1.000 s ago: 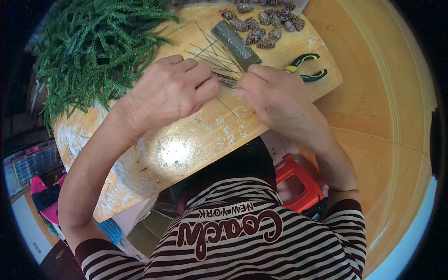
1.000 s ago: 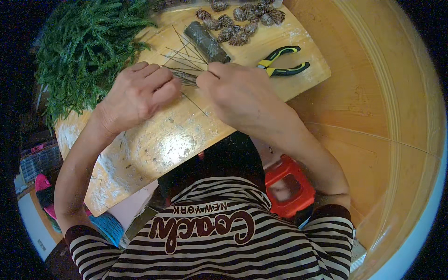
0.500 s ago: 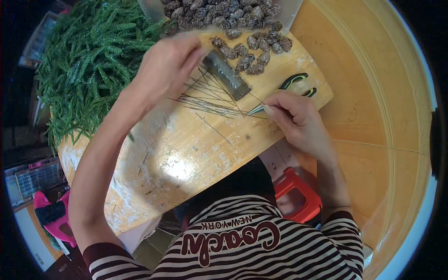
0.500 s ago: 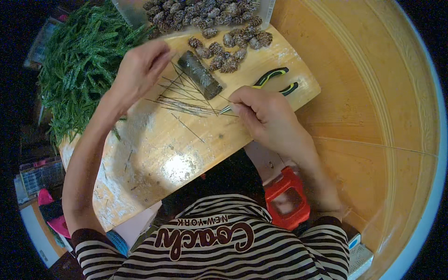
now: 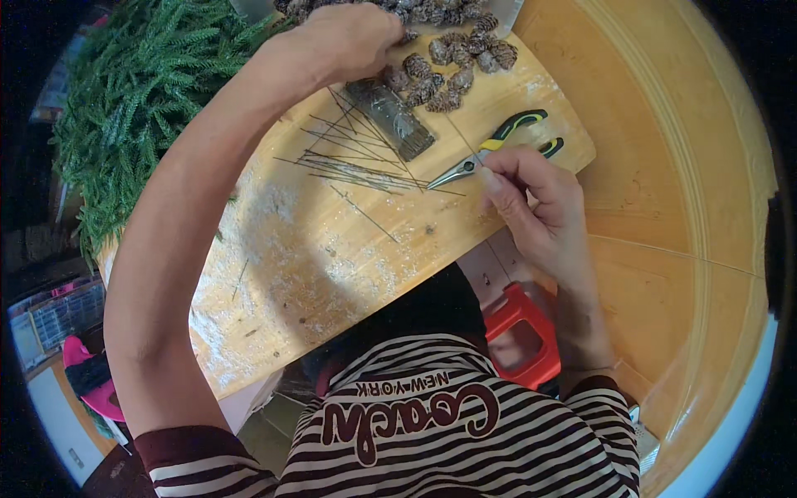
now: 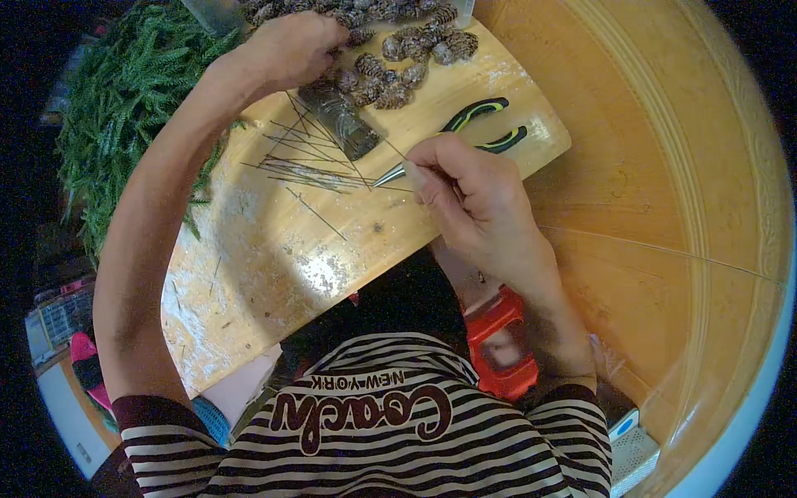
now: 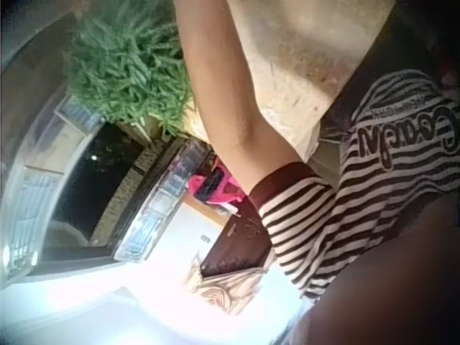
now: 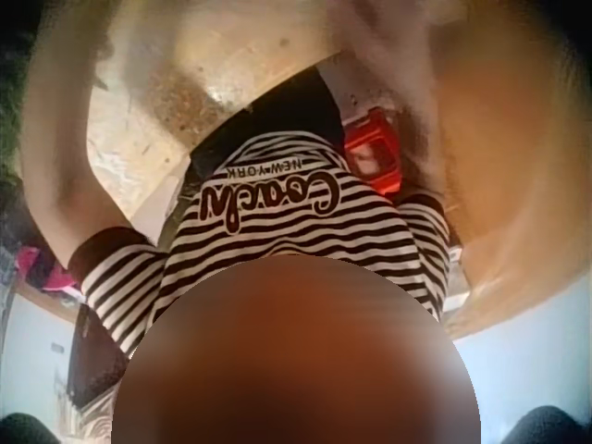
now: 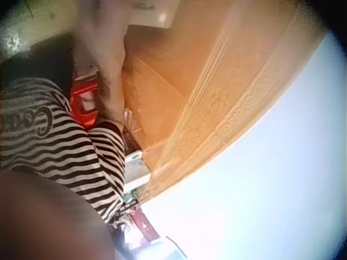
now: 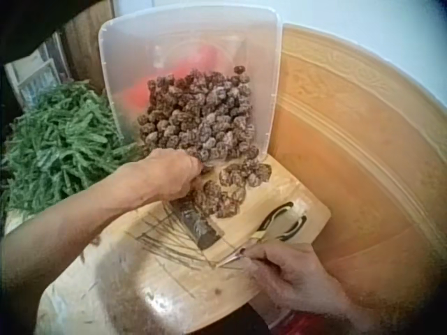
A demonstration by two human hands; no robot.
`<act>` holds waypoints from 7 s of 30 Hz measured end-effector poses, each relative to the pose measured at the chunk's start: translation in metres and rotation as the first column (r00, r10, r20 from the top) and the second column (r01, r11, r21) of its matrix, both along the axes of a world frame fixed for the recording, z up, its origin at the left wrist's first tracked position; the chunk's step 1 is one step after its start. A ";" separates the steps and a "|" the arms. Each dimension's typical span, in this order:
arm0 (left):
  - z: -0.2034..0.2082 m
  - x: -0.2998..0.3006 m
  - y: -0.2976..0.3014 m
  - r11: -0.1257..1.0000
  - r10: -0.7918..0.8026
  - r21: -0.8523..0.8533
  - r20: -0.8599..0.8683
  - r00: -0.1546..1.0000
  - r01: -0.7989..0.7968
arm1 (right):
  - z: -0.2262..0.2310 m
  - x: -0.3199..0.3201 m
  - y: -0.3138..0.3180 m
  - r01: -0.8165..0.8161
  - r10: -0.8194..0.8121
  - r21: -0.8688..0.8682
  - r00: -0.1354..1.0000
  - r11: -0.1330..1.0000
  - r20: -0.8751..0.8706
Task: Assembling decorative pine sprigs with small pinecones using wire and pliers.
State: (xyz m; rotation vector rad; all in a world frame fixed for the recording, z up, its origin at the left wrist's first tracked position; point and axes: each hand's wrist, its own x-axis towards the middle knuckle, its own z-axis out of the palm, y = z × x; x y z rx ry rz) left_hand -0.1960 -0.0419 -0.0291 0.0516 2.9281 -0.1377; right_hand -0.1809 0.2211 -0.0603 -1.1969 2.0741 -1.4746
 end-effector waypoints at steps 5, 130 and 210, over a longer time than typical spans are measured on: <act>0.022 0.030 -0.008 0.948 -0.060 0.281 -0.295 0.954 0.146 | 0.004 0.011 -0.003 0.051 -0.043 -0.096 0.996 0.994 0.081; -0.031 0.230 0.129 -0.089 0.561 0.996 0.043 0.827 0.008 | -0.015 0.085 -0.035 -0.101 0.317 -0.464 0.853 0.880 0.416; -0.021 0.243 0.131 0.386 0.415 0.891 -0.400 0.817 0.241 | 0.024 0.066 -0.014 -0.607 0.385 -0.111 0.625 0.787 -0.679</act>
